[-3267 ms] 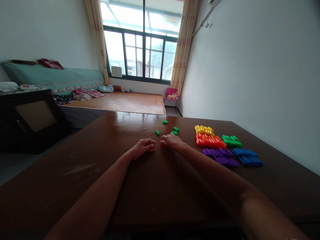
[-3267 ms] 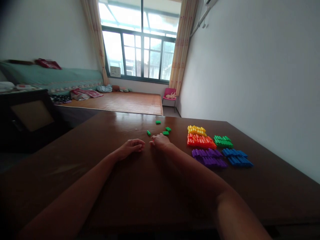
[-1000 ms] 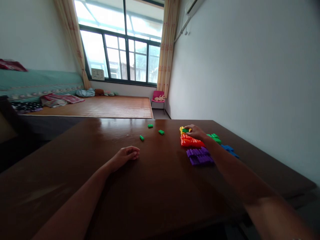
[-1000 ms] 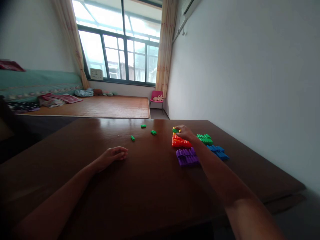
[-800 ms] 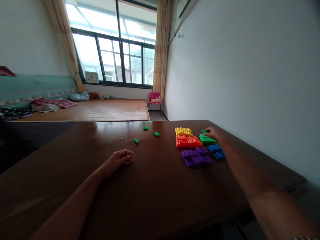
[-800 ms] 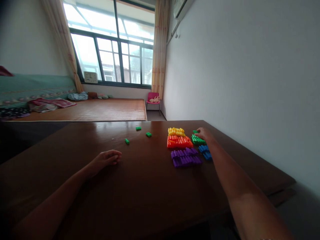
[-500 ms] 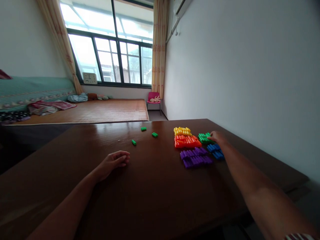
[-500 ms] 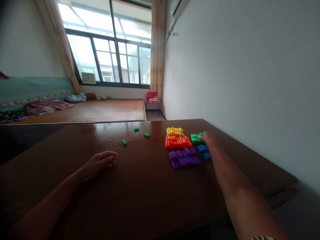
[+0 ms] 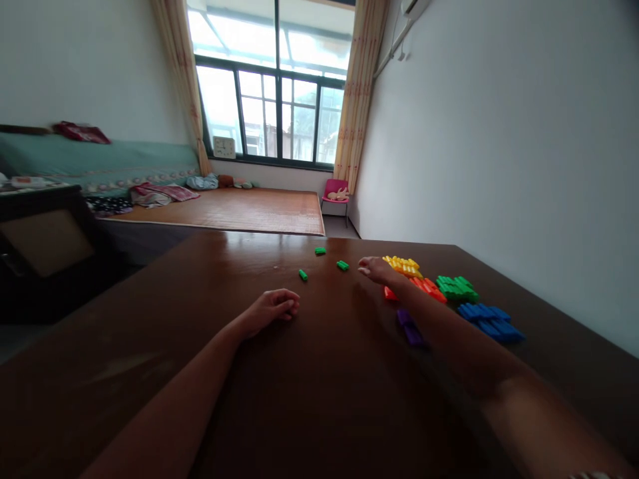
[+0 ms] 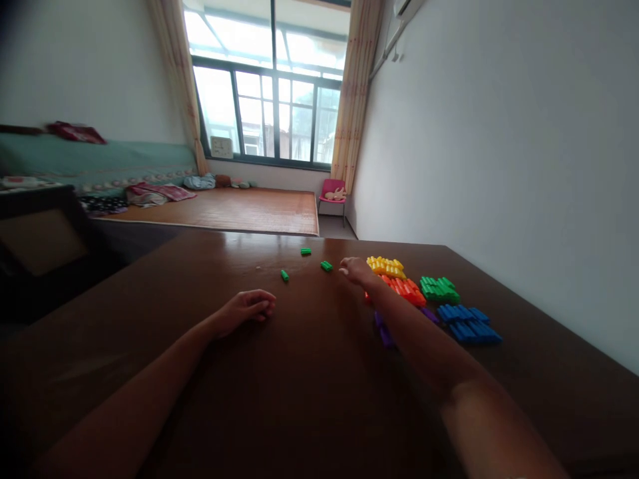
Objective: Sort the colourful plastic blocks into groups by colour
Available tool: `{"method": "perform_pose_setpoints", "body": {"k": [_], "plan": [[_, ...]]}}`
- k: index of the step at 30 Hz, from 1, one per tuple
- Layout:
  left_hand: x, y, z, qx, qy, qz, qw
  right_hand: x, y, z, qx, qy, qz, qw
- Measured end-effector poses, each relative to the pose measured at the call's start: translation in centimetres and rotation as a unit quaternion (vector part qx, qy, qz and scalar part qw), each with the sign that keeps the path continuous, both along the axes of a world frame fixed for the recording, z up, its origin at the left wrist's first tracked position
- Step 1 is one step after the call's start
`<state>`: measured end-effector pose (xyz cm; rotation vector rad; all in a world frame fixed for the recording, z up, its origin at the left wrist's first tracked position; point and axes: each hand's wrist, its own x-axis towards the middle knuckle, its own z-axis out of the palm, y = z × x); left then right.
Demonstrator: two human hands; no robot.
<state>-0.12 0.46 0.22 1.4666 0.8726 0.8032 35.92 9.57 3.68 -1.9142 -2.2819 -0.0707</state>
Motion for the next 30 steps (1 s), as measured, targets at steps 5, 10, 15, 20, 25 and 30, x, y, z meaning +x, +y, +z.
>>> {"method": "perform_pose_setpoints", "body": {"k": [5, 10, 15, 20, 25, 30], "plan": [[0.0, 0.2, -0.7, -0.014, -0.033, -0.008, 0.999, -6.0, 3.3, -2.0, -0.027, -0.039, -0.049, 0.998], [-0.1, 0.6, -1.1, -0.020, -0.042, -0.017, 0.999, -6.5, 3.8, -2.3, -0.022, -0.047, -0.066, 0.997], [-0.1, 0.3, -0.4, -0.016, -0.025, -0.015, 0.999, -4.6, 0.6, -1.4, -0.015, -0.039, -0.037, 0.998], [-0.2, 0.2, 0.4, -0.012, 0.018, 0.004, 1.000, 3.2, -2.5, 1.4, 0.031, 0.045, -0.034, 0.998], [-0.2, 0.4, 0.6, -0.016, 0.036, 0.018, 0.999, 16.6, -4.7, 4.4, 0.061, 0.086, -0.203, 0.973], [0.1, 0.2, 1.5, -0.031, 0.059, 0.053, 0.996, 25.4, -5.8, 3.4, 0.038, 0.065, -0.302, 0.950]]}}
